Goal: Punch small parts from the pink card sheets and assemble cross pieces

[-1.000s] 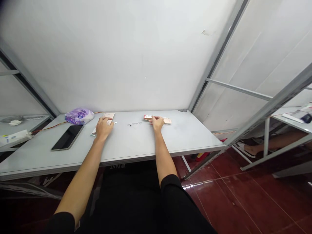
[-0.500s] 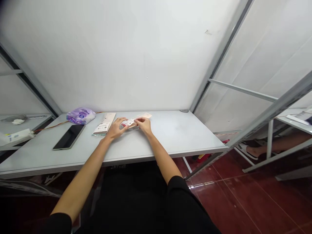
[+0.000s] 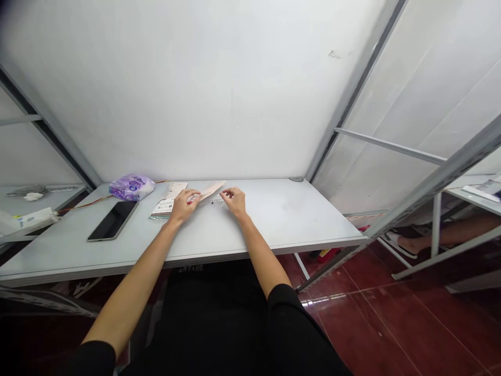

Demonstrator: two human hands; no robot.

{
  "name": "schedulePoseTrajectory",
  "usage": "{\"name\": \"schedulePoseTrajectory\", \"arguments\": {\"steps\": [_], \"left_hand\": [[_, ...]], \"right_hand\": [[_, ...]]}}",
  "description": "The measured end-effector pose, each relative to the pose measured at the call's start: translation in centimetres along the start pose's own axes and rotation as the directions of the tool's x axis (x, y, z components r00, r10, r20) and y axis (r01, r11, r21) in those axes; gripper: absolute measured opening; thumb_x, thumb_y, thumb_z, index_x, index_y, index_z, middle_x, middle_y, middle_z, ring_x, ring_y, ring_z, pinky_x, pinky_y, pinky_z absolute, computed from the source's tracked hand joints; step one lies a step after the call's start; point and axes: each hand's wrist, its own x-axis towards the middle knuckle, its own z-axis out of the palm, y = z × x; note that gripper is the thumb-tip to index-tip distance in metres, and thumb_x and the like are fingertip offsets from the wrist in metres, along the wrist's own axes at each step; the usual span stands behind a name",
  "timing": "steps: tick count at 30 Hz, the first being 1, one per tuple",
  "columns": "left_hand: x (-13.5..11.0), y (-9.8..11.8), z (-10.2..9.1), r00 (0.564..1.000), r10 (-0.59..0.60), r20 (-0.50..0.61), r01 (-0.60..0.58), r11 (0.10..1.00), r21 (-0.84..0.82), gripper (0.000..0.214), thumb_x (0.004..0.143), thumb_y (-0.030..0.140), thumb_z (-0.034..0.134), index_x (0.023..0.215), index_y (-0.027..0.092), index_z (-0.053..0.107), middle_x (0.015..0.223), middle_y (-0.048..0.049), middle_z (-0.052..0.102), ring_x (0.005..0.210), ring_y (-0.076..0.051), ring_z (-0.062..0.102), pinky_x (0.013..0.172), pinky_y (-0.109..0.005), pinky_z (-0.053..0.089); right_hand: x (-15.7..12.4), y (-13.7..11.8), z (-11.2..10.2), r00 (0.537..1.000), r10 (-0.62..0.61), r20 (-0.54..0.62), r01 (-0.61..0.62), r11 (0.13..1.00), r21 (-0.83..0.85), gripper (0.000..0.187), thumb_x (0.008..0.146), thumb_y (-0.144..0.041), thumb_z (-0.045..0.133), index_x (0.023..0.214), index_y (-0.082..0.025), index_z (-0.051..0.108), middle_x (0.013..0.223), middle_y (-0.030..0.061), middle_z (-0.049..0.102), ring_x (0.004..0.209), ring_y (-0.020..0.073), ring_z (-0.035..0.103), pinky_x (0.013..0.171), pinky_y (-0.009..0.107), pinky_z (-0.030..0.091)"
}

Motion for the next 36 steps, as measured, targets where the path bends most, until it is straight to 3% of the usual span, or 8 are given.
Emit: {"name": "schedulePoseTrajectory", "arguments": {"steps": [5, 9, 12, 17, 20, 24, 31, 36], "left_hand": [[0.2, -0.3, -0.4, 0.994, -0.076, -0.08, 0.071, 0.996, -0.056, 0.028, 0.092, 0.039, 0.055, 0.107, 0.023, 0.074, 0.114, -0.0088, 0.07, 0.109, -0.025, 0.065, 0.1, -0.04, 0.053], [0.2, -0.3, -0.4, 0.992, -0.112, -0.049, 0.107, 0.989, -0.103, 0.031, 0.092, 0.042, 0.054, 0.108, 0.023, 0.073, 0.115, -0.0077, 0.072, 0.107, -0.024, 0.067, 0.093, -0.037, 0.056], [0.1, -0.2, -0.5, 0.991, -0.131, -0.019, 0.128, 0.986, -0.108, 0.031, 0.092, 0.043, 0.054, 0.107, 0.023, 0.073, 0.113, -0.0069, 0.074, 0.107, -0.024, 0.068, 0.09, -0.035, 0.056], [0.0, -0.1, -0.6, 0.992, -0.122, -0.016, 0.12, 0.988, -0.1, 0.031, 0.093, 0.043, 0.054, 0.106, 0.023, 0.073, 0.113, -0.0066, 0.075, 0.107, -0.023, 0.069, 0.088, -0.034, 0.056], [0.0, -0.2, -0.6, 0.996, -0.093, -0.008, 0.092, 0.993, -0.07, 0.029, 0.094, 0.042, 0.054, 0.104, 0.023, 0.073, 0.111, -0.0067, 0.075, 0.106, -0.023, 0.069, 0.089, -0.035, 0.057], [-0.1, -0.2, -0.5, 0.997, -0.065, 0.04, 0.066, 0.997, -0.029, 0.03, 0.094, 0.044, 0.054, 0.104, 0.023, 0.073, 0.111, -0.0068, 0.075, 0.106, -0.024, 0.069, 0.091, -0.037, 0.057], [-0.4, 0.7, -0.5, 0.99, 0.0, 0.14, 0.008, 0.998, -0.057, 0.031, 0.095, 0.044, 0.052, 0.105, 0.023, 0.073, 0.113, -0.0071, 0.075, 0.109, -0.024, 0.068, 0.093, -0.038, 0.058], [-0.3, 0.6, -0.4, 0.995, -0.033, 0.09, 0.037, 0.998, -0.046, 0.031, 0.095, 0.043, 0.052, 0.105, 0.022, 0.072, 0.112, -0.0074, 0.074, 0.107, -0.024, 0.068, 0.092, -0.038, 0.058]], "right_hand": [[0.0, 0.7, -0.9, 0.939, 0.037, 0.343, 0.072, 0.951, -0.3, 0.031, 0.076, -0.042, 0.087, 0.101, -0.024, 0.082, 0.105, 0.0085, 0.066, 0.096, 0.0222, 0.064, 0.092, 0.036, 0.051], [-0.3, 0.7, -0.4, 0.928, 0.002, 0.372, 0.14, 0.925, -0.354, 0.014, 0.092, -0.031, 0.073, 0.1, -0.023, 0.08, 0.111, 0.0072, 0.061, 0.1, 0.0189, 0.063, 0.093, 0.032, 0.049], [-0.6, 0.6, 0.2, 0.918, -0.03, 0.395, 0.206, 0.888, -0.41, 0.017, 0.099, -0.027, 0.062, 0.108, -0.022, 0.075, 0.12, 0.0078, 0.058, 0.094, 0.0171, 0.063, 0.09, 0.032, 0.051], [-0.4, 0.9, 0.1, 0.963, -0.018, 0.271, 0.136, 0.895, -0.424, 0.025, 0.104, -0.029, 0.05, 0.117, -0.021, 0.07, 0.125, 0.0113, 0.058, 0.091, 0.0194, 0.065, 0.088, 0.035, 0.053], [0.4, 1.3, -0.8, 0.999, -0.038, 0.003, 0.037, 0.96, -0.277, 0.029, 0.105, -0.031, 0.046, 0.11, -0.019, 0.072, 0.114, 0.0124, 0.063, 0.096, 0.0215, 0.065, 0.095, 0.037, 0.052], [0.7, 1.1, -1.6, 0.955, -0.109, -0.275, 0.082, 0.991, -0.11, 0.035, 0.104, -0.04, 0.046, 0.104, -0.021, 0.074, 0.107, 0.0119, 0.065, 0.099, 0.0232, 0.063, 0.097, 0.038, 0.053], [-0.2, -0.5, 0.3, 0.95, -0.303, 0.076, 0.306, 0.952, -0.021, 0.026, 0.102, -0.039, 0.055, 0.097, -0.025, 0.077, 0.103, 0.0095, 0.068, 0.1, 0.023, 0.065, 0.096, 0.037, 0.054], [-0.2, -0.5, -0.2, 0.947, -0.32, -0.039, 0.32, 0.947, 0.004, 0.028, 0.102, -0.04, 0.054, 0.099, -0.024, 0.076, 0.104, 0.0103, 0.067, 0.1, 0.0229, 0.065, 0.097, 0.036, 0.053]]}}
